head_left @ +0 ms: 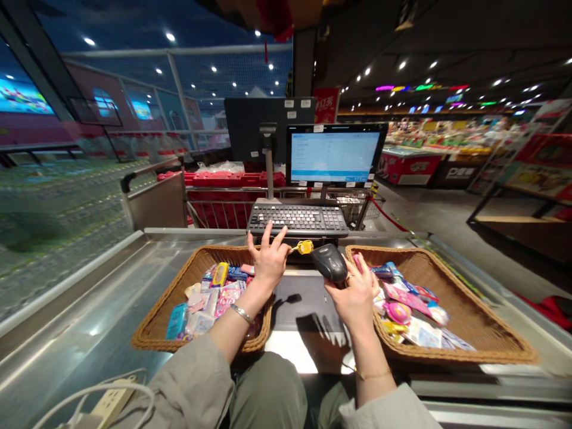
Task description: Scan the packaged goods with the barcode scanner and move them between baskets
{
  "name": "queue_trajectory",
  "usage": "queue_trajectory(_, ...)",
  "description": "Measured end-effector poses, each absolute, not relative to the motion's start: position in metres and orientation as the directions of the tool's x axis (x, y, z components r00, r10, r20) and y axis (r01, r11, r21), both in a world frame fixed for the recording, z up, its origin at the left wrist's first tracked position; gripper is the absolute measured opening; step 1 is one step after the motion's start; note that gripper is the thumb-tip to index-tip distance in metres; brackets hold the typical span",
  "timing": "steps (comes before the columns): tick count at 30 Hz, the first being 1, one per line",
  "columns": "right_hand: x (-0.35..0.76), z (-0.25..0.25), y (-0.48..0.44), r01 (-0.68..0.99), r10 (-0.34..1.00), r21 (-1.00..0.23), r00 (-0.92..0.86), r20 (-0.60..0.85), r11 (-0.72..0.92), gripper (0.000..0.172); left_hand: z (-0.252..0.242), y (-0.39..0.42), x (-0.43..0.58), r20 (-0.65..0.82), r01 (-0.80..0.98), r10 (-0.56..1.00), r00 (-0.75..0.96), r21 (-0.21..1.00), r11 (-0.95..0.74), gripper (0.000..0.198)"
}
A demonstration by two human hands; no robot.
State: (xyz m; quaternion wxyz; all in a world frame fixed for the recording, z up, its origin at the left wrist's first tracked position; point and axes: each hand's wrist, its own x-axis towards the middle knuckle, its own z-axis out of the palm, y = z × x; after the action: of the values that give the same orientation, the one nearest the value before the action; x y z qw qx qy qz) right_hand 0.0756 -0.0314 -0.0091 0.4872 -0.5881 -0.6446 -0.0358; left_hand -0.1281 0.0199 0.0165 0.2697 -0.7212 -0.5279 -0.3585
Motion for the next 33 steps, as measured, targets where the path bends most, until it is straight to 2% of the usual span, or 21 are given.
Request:
queue_trajectory(4,0.084,-0.007,-0.033,0.787,0.677,-0.564,0.274,0.683,0.251,0.035,0.022,0.019,-0.116,0.806,0.948,0.559,0.196,-0.01,-0.318,0.018)
queue_trajectory(9,0.099,-0.005,-0.034,0.758,0.641,-0.623,0.384,0.664,0.192,0.028,0.023,0.02,-0.098,0.812,0.935,0.537,0.229,-0.03,-0.353,0.018)
queue_trajectory(22,0.138,-0.003,-0.043,0.703,0.608,-0.702,0.51,0.609,0.114,0.023,0.024,0.021,-0.041,0.813,0.88,0.489,0.315,-0.057,-0.472,0.018)
queue_trajectory(33,0.166,0.003,-0.05,0.595,0.573,-0.8,0.63,0.524,0.077,0.033,0.024,0.023,-0.007,0.796,0.845,0.484,0.364,-0.063,-0.531,0.017)
